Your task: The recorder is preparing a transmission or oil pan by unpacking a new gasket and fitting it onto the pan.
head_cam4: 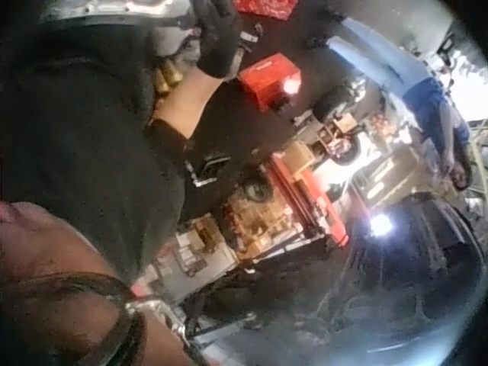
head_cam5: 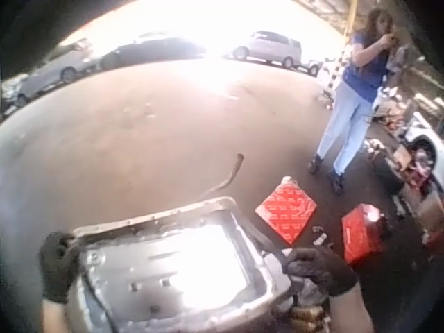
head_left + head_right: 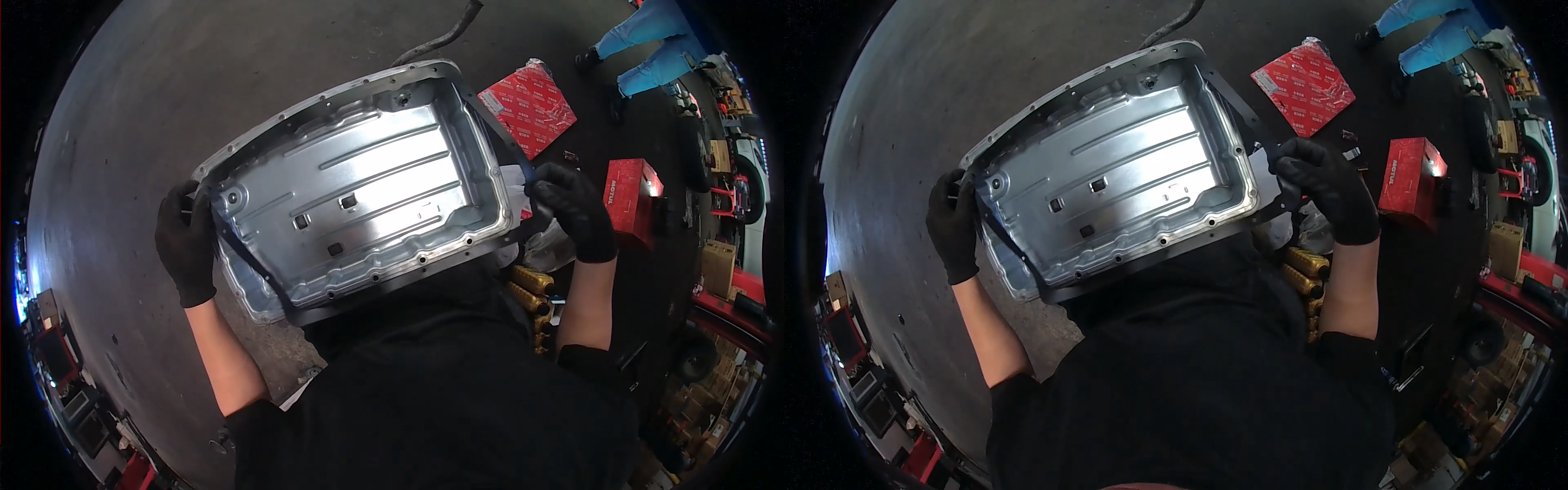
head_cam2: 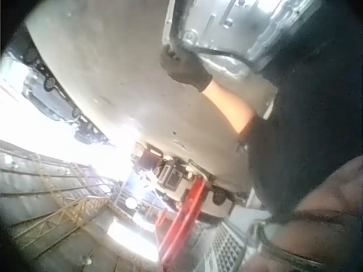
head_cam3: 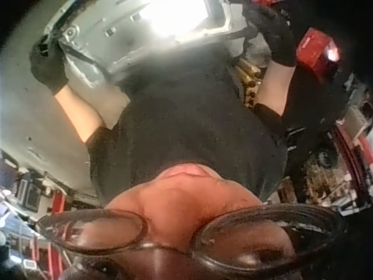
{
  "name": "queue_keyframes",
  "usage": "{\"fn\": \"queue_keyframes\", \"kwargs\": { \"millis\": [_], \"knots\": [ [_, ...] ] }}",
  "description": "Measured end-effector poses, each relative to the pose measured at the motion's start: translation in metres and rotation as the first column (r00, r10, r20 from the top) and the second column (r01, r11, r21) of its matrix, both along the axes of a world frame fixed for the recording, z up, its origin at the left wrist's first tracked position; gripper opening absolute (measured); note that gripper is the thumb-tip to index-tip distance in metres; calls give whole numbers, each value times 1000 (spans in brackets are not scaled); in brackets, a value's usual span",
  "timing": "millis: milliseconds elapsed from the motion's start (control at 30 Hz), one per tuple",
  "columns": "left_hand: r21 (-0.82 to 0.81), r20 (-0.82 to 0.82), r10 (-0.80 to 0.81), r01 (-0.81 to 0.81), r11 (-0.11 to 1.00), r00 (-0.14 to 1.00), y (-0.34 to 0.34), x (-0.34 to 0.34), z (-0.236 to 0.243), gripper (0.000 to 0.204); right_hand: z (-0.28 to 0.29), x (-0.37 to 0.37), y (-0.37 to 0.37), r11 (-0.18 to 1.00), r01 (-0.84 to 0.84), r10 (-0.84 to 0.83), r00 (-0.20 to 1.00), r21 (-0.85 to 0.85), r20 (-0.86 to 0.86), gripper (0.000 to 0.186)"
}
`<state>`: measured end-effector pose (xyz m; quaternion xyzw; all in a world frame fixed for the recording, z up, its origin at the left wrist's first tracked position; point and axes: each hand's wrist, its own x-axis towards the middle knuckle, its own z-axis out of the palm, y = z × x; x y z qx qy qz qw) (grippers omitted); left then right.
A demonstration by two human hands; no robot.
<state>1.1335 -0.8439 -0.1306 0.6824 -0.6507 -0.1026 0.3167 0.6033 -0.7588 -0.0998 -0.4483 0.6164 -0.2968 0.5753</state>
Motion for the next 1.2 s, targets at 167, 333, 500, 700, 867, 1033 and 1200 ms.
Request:
{"fn": "queue_keyframes", "kwargs": {
  "millis": [167,333,500,700,867,1033,1200],
  "knots": [
    [115,-225,-34,61,991,974,-8,19,-6,27,20,16,-4,998,48,-59,959,46,278,16],
    [220,-365,6,80,972,931,-16,41,8,23,8,40,-8,986,161,-168,928,48,332,15],
    [286,-476,93,54,957,875,-41,42,12,23,-2,55,-6,983,182,-184,974,25,130,14],
    [311,-506,67,109,944,860,-49,43,6,25,3,60,-8,939,-170,3,874,-300,-487,21],
    [291,-496,64,96,952,866,-42,38,6,27,6,75,-65,836,-230,-129,801,-499,-585,33],
    [281,-525,102,59,958,845,-36,35,4,27,-12,122,-116,573,-517,-362,537,-636,-762,53],
    [297,-559,137,43,954,818,-35,40,-1,29,-5,125,-123,691,-526,-280,437,-496,-855,45]
  ]
}}
